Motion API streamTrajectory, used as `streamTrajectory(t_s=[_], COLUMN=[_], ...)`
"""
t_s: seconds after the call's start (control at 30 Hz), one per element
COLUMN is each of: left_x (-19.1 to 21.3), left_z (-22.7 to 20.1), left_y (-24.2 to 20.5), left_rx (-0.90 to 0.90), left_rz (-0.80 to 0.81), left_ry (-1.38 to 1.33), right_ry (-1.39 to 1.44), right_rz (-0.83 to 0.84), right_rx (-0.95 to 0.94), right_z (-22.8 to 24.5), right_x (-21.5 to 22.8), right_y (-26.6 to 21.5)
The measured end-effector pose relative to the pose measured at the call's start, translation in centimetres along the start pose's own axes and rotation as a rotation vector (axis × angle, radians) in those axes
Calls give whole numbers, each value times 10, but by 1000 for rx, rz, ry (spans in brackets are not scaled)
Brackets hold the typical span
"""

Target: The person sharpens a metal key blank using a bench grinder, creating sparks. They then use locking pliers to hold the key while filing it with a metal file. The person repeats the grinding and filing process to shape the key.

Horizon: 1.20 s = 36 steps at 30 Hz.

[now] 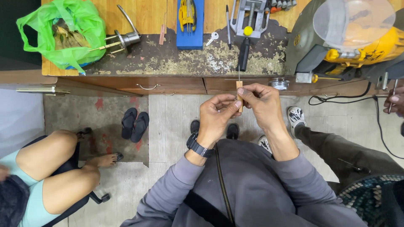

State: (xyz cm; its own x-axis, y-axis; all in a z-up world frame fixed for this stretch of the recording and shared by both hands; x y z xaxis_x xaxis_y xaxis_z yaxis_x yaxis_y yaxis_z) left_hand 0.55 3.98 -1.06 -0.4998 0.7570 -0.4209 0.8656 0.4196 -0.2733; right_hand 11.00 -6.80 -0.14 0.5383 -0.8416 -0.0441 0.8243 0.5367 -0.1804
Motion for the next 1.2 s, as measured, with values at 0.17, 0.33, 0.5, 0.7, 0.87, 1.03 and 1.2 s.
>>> streamTrajectory(t_s=[0.17,0.33,0.5,0.7,0.87,1.03,1.2], left_x=[4,5,7,33,74,109,168], left_z=[1,-2,-6,19,-7,-1,-5], left_y=[4,5,6,11,-12,-15,-26], left_rx=[5,14,0,-3,41,96,-14], left_rz=[8,16,3,-18,-119,-184,-438], left_ry=[-22,-37,-31,57,209,261,-332], right_ry=[13,39,34,-11,-65,-26,10], right_rz=[-3,-6,-10,69,101,135,363], right_rx=[-15,-30,-20,-39,-128,-193,-288], right_z=[2,4,7,-14,-57,-70,-30], right_x=[-4,-7,-10,-20,-71,-95,-158], right_y=[3,4,6,8,9,16,9])
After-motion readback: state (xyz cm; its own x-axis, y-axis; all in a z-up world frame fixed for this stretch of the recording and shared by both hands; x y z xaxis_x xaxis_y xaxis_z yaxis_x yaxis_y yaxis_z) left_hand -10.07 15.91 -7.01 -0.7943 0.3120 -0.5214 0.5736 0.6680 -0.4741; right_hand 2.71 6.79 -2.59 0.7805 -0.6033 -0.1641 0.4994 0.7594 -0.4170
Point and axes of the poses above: each hand's wrist, its own y-axis towards the middle knuckle, its own x-axis out of the back of the hand, z = x × y, the point moved 3 cm from there along y, towards the middle knuckle, and after that the axes turned 7 degrees about z, right-handed, at the moved point
